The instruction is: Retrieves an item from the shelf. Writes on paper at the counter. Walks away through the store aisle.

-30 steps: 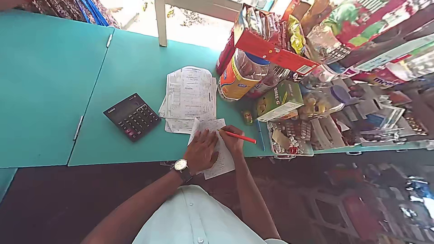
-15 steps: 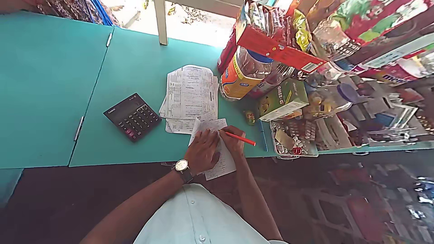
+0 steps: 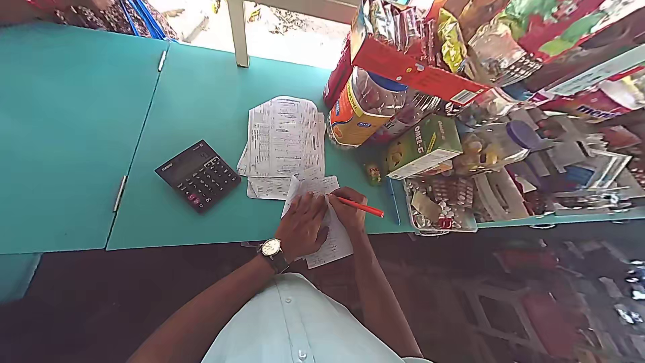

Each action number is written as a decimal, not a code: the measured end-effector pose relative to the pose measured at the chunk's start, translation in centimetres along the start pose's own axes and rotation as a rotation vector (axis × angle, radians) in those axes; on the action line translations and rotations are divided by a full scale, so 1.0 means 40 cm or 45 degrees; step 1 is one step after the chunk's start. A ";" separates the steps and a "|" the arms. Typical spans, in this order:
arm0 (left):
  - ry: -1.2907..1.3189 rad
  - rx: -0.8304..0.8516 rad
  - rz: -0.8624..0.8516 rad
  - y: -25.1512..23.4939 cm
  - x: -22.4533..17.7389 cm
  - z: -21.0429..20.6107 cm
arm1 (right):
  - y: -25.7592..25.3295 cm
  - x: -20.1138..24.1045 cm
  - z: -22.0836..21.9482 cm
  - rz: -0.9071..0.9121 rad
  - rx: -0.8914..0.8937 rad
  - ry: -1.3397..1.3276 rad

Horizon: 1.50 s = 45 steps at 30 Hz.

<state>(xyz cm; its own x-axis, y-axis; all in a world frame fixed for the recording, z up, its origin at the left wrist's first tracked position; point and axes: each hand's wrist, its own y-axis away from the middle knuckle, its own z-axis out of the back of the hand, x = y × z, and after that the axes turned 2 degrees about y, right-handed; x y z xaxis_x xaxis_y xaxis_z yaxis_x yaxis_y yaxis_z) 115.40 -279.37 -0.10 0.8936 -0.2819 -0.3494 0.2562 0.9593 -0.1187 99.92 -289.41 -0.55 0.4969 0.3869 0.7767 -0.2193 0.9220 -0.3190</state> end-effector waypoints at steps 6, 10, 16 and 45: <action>-0.025 -0.021 -0.003 -0.001 0.000 -0.002 | -0.001 0.005 0.001 -0.010 -0.015 -0.005; -0.016 0.011 0.009 0.000 0.001 0.000 | -0.001 0.002 0.000 0.001 -0.011 0.005; -0.034 -0.027 0.001 0.000 0.000 -0.001 | -0.004 0.003 0.000 -0.033 -0.015 0.028; -0.025 0.002 0.007 -0.001 -0.001 0.000 | -0.011 -0.024 0.029 -0.075 -0.080 0.059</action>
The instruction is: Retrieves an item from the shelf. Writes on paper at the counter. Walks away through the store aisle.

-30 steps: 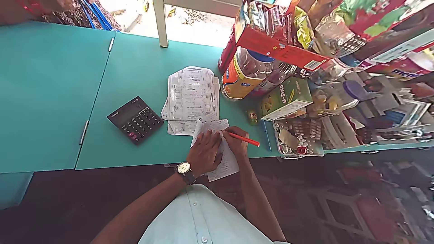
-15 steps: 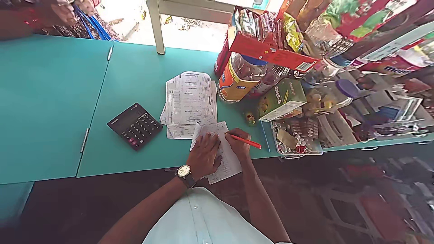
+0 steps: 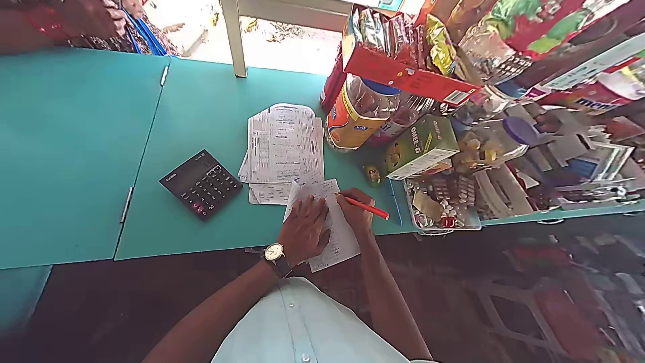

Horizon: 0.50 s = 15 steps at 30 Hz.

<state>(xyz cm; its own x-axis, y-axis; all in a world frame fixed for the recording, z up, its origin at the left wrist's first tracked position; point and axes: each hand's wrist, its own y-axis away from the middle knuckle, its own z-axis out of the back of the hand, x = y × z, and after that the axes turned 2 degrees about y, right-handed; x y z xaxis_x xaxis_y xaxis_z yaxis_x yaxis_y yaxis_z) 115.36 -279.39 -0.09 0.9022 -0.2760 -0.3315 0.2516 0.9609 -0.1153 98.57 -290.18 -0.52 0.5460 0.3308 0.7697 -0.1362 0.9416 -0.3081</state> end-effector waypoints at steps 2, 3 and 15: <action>0.025 0.011 0.005 0.000 0.001 0.001 | -0.002 0.000 0.001 -0.017 0.019 -0.007; 0.037 0.018 0.007 0.002 0.000 0.002 | 0.000 0.002 0.003 -0.028 0.030 -0.001; -0.007 -0.002 -0.004 -0.001 0.001 -0.001 | -0.001 0.010 0.003 -0.046 -0.013 0.033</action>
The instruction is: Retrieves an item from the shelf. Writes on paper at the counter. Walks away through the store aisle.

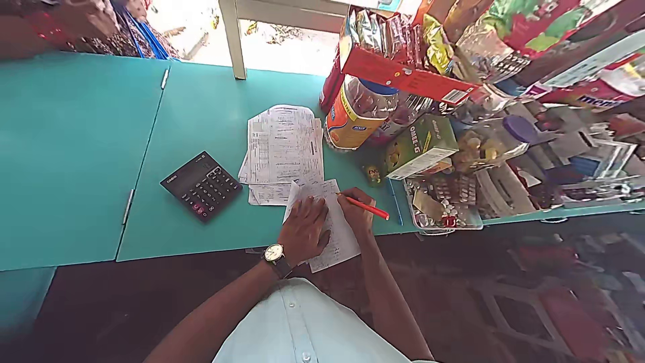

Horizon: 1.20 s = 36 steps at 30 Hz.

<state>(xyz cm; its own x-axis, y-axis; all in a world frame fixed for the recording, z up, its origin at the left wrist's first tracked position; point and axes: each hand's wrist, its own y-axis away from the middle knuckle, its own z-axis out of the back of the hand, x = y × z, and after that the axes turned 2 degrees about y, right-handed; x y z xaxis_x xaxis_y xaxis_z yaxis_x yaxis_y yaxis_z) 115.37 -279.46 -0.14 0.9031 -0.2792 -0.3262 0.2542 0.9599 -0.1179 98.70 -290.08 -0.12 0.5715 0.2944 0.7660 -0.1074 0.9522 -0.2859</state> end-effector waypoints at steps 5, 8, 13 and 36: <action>-0.014 -0.032 -0.009 0.000 0.001 -0.005 | 0.001 -0.003 -0.002 0.001 -0.020 0.011; -0.013 -0.033 -0.010 0.002 0.002 -0.006 | 0.002 -0.003 -0.003 -0.007 -0.024 0.030; -0.010 -0.037 -0.010 0.003 0.002 -0.006 | 0.002 0.001 -0.003 -0.025 -0.031 0.046; 0.020 -0.014 0.001 0.003 0.001 -0.005 | 0.021 -0.017 0.004 0.161 0.137 -0.139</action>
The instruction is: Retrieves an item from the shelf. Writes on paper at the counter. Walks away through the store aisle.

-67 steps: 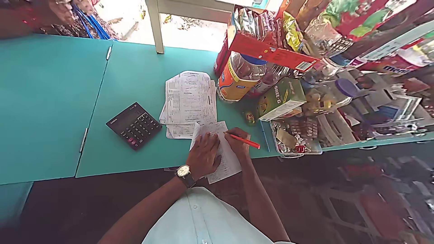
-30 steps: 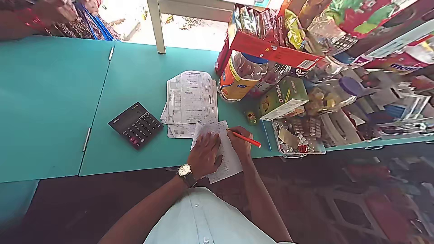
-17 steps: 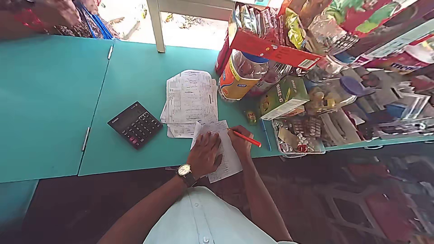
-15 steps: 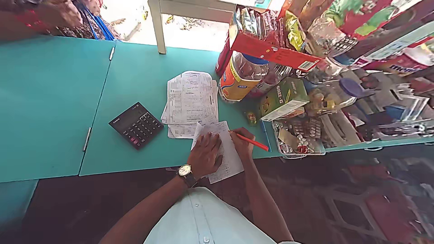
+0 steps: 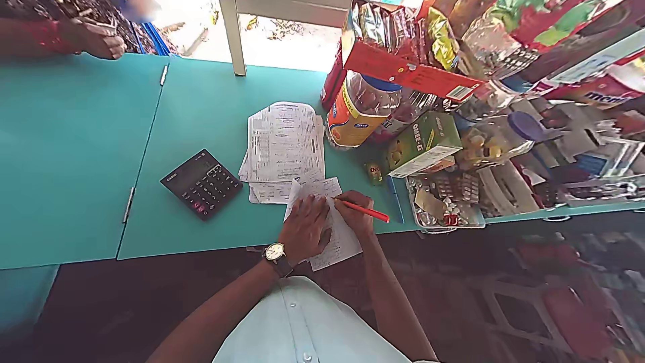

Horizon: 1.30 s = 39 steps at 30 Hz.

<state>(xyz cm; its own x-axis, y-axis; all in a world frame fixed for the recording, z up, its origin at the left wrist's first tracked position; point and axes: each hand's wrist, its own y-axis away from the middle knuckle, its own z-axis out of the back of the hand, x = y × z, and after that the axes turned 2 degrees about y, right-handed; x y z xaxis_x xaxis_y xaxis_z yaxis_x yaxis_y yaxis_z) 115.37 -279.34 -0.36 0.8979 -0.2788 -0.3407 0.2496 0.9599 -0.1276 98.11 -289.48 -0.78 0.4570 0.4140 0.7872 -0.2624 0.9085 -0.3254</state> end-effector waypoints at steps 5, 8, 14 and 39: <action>-0.001 0.006 0.010 -0.002 -0.001 0.002 | -0.001 -0.003 0.002 -0.015 -0.023 0.017; 0.002 0.011 0.014 -0.001 -0.002 0.004 | 0.000 -0.006 0.000 -0.015 -0.034 0.032; 0.007 -0.007 0.005 -0.003 -0.002 0.002 | -0.001 -0.003 0.001 -0.012 -0.033 0.000; -0.032 -0.037 -0.013 0.000 -0.002 0.001 | 0.000 0.002 -0.001 -0.044 -0.084 0.079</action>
<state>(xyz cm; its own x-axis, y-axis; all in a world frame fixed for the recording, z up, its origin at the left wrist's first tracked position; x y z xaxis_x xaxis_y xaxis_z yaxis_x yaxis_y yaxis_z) 115.31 -279.33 -0.30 0.9042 -0.2873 -0.3159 0.2485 0.9557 -0.1580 98.17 -289.44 -0.74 0.5172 0.3829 0.7654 -0.1896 0.9234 -0.3338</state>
